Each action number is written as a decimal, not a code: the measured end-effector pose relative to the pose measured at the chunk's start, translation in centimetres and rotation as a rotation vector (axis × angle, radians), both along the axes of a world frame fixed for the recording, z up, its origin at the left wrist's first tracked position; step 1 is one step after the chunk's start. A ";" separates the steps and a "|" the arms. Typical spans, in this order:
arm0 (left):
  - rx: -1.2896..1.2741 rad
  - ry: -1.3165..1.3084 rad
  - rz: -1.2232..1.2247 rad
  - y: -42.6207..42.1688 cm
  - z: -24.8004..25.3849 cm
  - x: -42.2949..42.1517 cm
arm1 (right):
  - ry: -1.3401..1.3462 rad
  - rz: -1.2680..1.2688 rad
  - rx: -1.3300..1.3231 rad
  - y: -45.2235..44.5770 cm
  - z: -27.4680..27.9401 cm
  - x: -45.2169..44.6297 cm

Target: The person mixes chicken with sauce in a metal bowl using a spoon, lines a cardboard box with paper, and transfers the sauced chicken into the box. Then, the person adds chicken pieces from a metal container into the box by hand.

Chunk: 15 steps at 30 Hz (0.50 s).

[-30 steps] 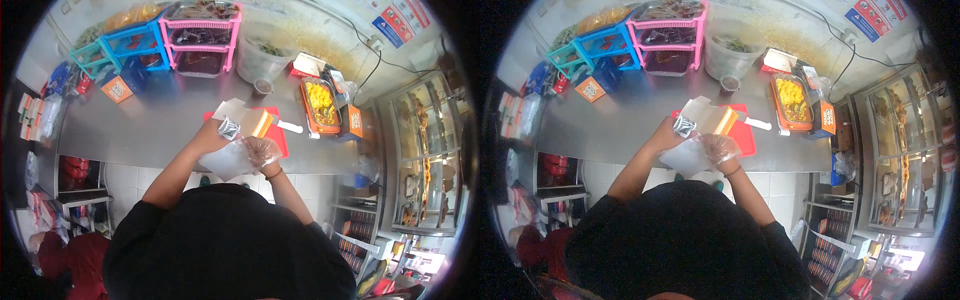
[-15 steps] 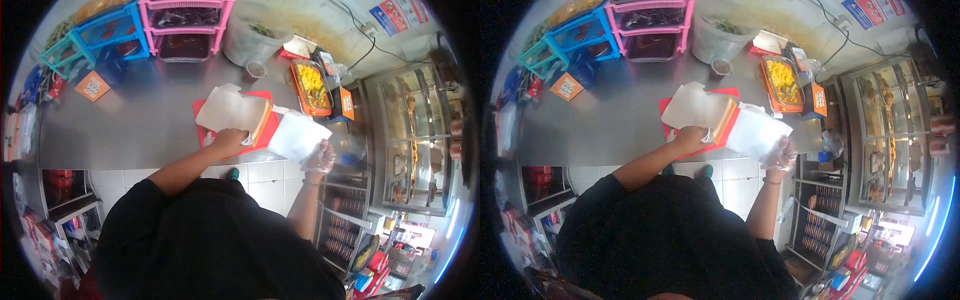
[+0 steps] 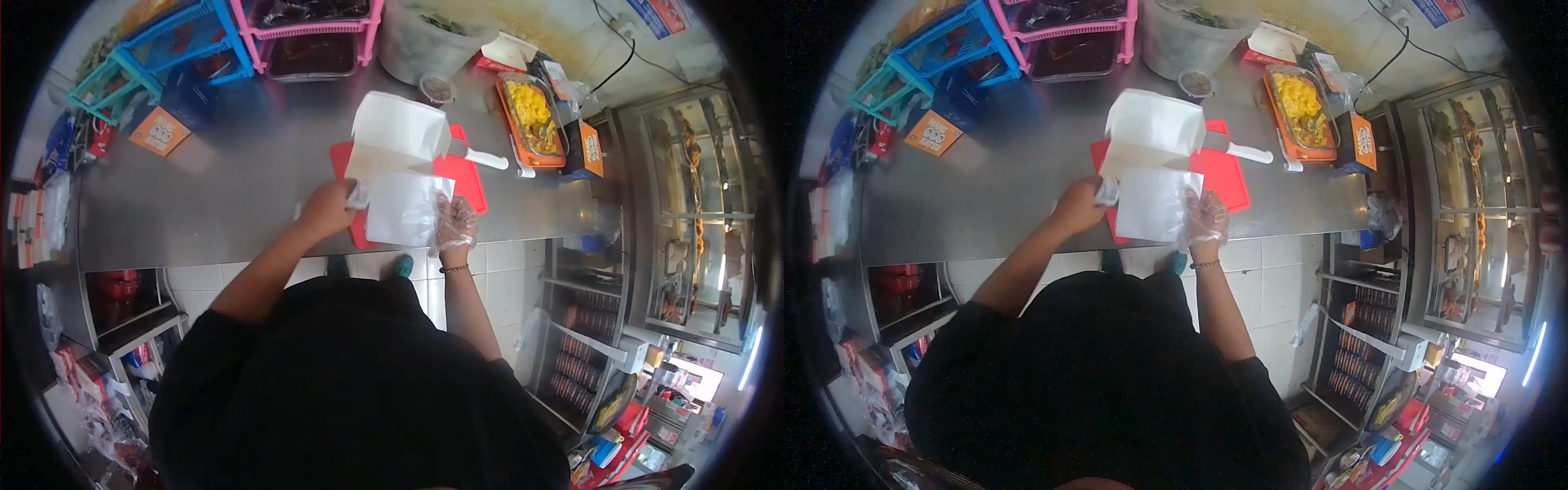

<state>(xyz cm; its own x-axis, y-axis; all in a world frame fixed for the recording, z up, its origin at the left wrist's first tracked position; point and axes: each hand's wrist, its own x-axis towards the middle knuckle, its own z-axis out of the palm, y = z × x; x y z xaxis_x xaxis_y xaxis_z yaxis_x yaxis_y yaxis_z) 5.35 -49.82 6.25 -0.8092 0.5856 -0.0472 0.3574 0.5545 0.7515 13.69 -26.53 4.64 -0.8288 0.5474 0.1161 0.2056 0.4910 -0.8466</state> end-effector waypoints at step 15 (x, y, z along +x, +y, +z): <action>0.314 -0.077 0.562 1.9 -1.3 0.4 | -0.175 -0.052 0.143 -2.7 -1.6 -4.2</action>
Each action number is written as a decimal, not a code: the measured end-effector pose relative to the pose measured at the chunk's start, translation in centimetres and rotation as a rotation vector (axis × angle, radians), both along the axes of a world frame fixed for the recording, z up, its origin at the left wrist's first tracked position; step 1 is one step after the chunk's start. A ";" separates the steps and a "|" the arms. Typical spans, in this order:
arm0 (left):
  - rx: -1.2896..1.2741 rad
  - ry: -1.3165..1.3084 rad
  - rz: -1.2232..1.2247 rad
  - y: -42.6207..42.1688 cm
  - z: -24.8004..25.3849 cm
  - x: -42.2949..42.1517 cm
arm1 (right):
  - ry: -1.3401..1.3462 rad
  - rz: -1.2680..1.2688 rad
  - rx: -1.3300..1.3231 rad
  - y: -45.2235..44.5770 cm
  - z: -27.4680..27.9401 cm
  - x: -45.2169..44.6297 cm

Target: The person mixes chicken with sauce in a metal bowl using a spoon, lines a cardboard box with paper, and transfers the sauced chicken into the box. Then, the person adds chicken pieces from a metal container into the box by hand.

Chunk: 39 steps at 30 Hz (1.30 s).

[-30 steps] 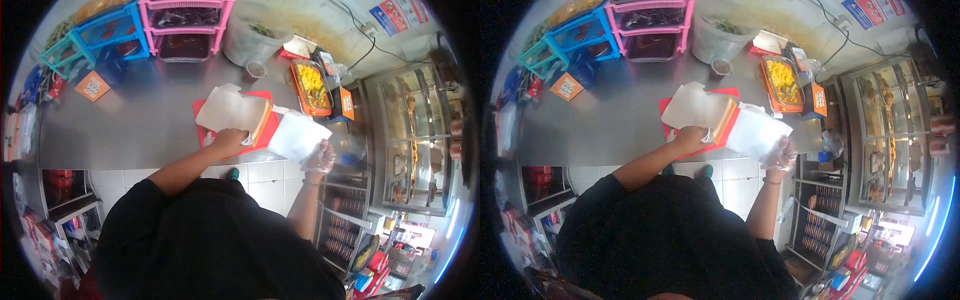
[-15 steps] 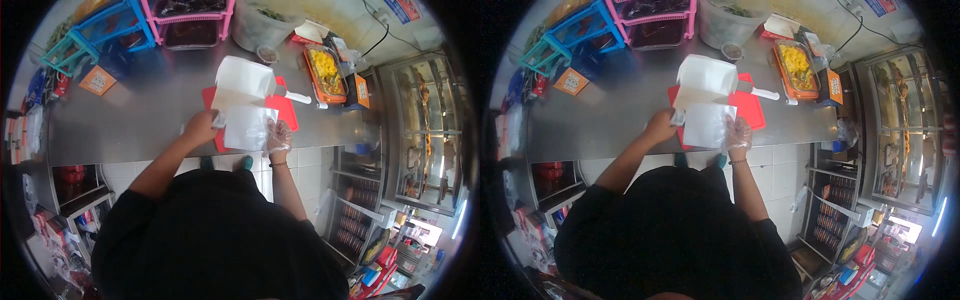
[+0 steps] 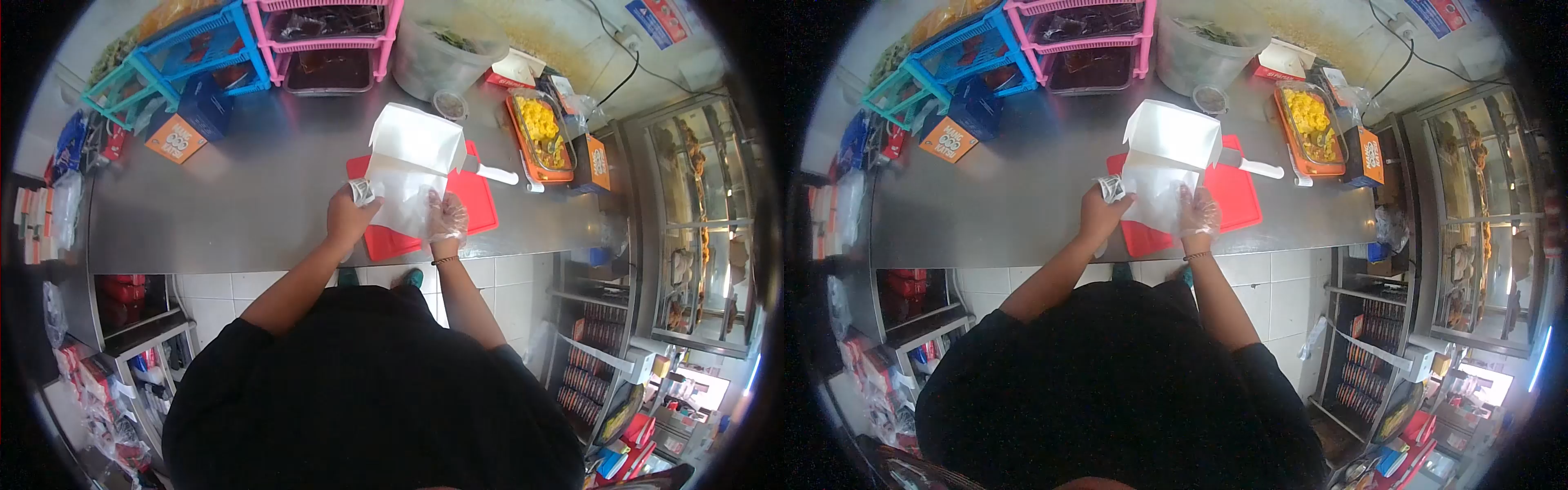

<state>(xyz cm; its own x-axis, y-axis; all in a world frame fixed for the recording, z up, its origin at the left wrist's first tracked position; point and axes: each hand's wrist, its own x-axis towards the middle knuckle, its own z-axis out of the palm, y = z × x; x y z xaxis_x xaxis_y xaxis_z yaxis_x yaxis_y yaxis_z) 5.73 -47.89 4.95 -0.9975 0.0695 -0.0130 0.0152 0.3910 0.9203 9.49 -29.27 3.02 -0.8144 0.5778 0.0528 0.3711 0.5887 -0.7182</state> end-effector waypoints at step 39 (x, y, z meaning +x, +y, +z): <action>0.050 -0.197 -0.523 -1.3 5.2 -5.7 | 0.357 0.128 0.291 -1.7 6.8 -1.0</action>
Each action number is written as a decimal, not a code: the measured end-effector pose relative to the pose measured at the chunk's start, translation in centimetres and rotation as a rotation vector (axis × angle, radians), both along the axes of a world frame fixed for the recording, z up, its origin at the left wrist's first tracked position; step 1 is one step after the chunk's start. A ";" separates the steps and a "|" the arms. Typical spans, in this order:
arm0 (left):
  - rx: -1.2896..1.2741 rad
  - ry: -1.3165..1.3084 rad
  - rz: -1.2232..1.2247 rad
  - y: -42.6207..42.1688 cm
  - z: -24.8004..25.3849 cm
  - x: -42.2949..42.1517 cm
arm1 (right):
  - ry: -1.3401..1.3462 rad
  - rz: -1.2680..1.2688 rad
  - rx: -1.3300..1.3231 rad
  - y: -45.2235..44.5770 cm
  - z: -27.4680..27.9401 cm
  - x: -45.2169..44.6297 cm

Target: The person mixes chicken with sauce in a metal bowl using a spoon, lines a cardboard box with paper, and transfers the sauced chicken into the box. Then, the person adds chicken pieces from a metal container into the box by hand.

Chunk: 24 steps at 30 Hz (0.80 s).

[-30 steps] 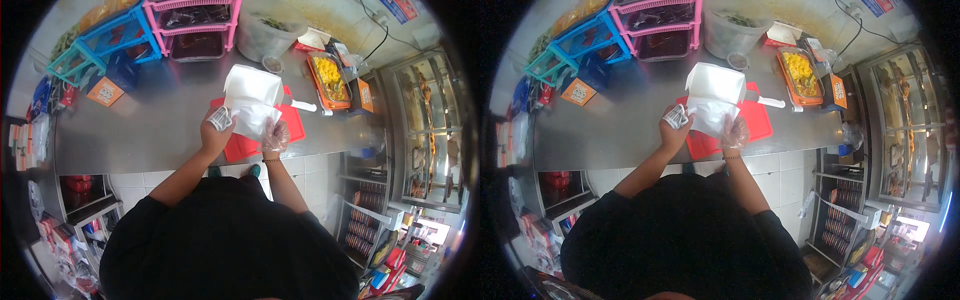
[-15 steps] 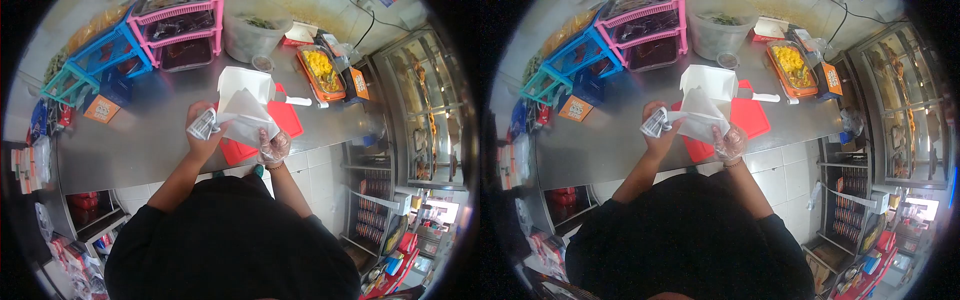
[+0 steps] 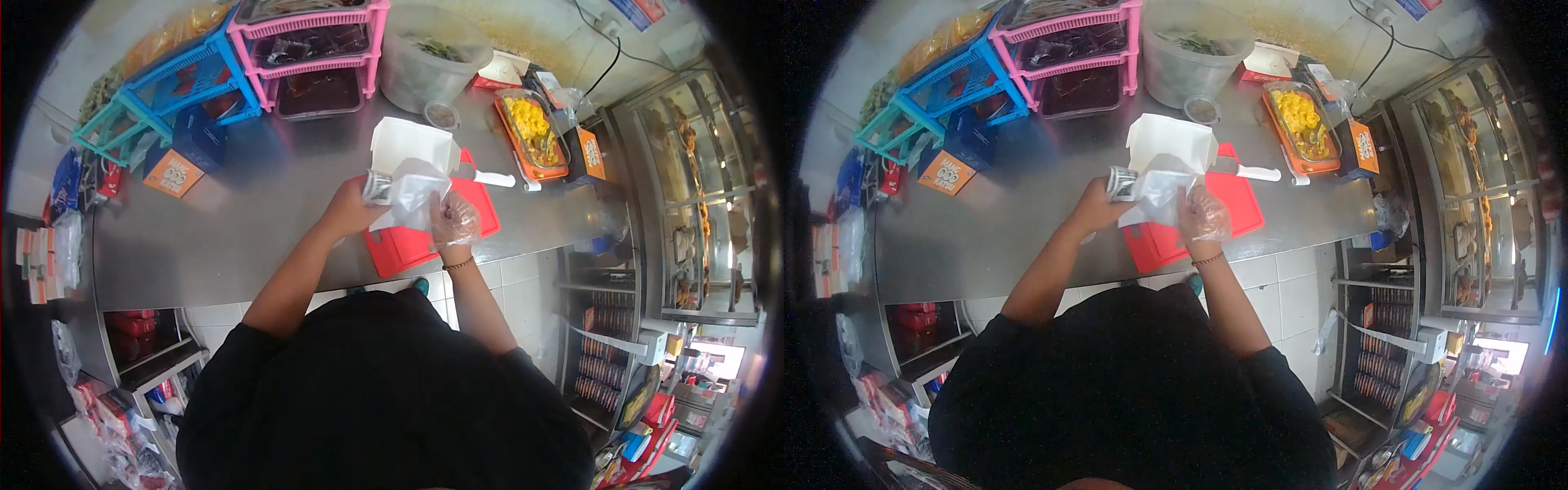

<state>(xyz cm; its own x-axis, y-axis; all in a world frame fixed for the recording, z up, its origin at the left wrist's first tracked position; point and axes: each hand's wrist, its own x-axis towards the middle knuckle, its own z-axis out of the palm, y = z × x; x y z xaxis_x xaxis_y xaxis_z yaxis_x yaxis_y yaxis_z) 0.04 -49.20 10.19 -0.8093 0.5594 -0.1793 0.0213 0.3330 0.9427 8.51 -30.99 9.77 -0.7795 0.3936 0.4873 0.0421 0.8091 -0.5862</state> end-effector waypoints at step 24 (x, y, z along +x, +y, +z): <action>0.509 0.322 0.119 3.5 1.6 5.5 | 0.235 -0.042 -0.199 -0.5 2.1 -1.5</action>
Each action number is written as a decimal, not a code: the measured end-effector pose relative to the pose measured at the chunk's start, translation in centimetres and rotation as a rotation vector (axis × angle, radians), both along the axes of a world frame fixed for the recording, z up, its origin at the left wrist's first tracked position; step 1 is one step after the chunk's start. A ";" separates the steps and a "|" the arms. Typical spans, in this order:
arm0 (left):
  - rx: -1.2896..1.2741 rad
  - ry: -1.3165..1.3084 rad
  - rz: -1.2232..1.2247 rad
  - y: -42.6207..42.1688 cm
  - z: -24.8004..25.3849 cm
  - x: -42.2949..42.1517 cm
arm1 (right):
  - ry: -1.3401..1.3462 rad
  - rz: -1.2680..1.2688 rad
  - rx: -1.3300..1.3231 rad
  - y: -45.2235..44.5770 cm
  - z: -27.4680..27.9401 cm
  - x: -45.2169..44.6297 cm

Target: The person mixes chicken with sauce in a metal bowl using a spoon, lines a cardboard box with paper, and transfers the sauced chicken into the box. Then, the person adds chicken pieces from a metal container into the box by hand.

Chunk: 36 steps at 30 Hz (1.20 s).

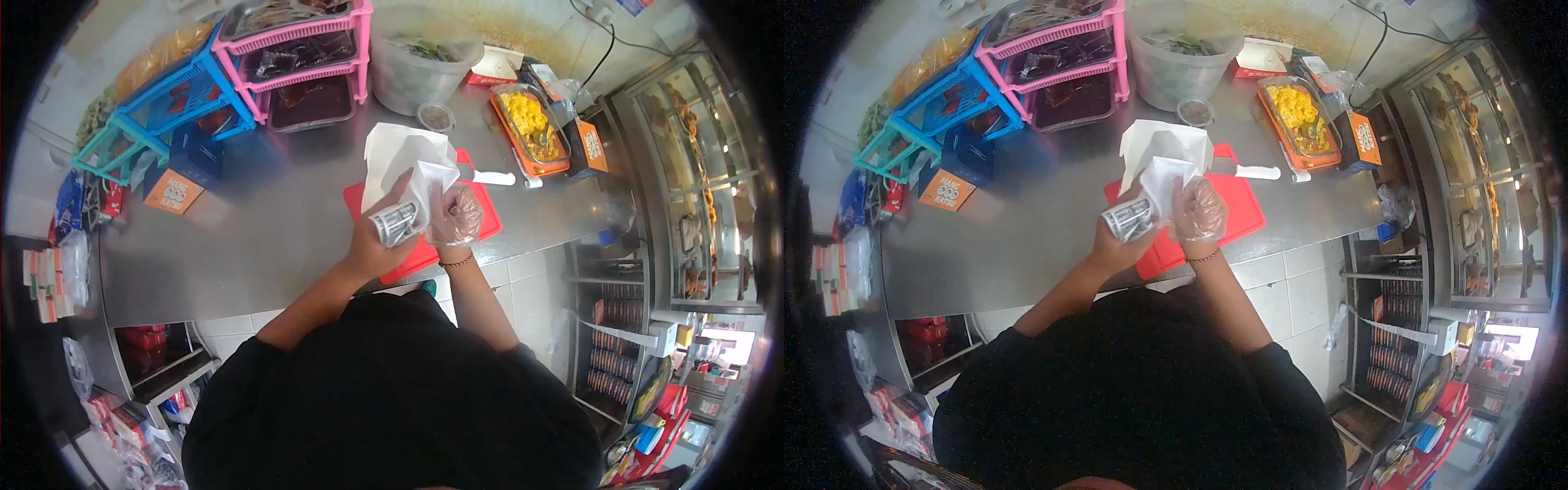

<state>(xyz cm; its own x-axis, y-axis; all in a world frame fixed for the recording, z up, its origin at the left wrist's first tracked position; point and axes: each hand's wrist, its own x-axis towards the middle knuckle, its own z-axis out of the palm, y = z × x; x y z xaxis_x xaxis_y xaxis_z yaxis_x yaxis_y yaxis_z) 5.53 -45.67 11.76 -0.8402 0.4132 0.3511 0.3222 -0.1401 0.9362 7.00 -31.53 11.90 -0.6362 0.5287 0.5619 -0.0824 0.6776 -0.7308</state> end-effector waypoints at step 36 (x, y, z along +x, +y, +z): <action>-0.161 -0.235 -0.409 -6.7 3.8 -4.2 | -0.281 0.871 0.044 1.0 8.6 4.0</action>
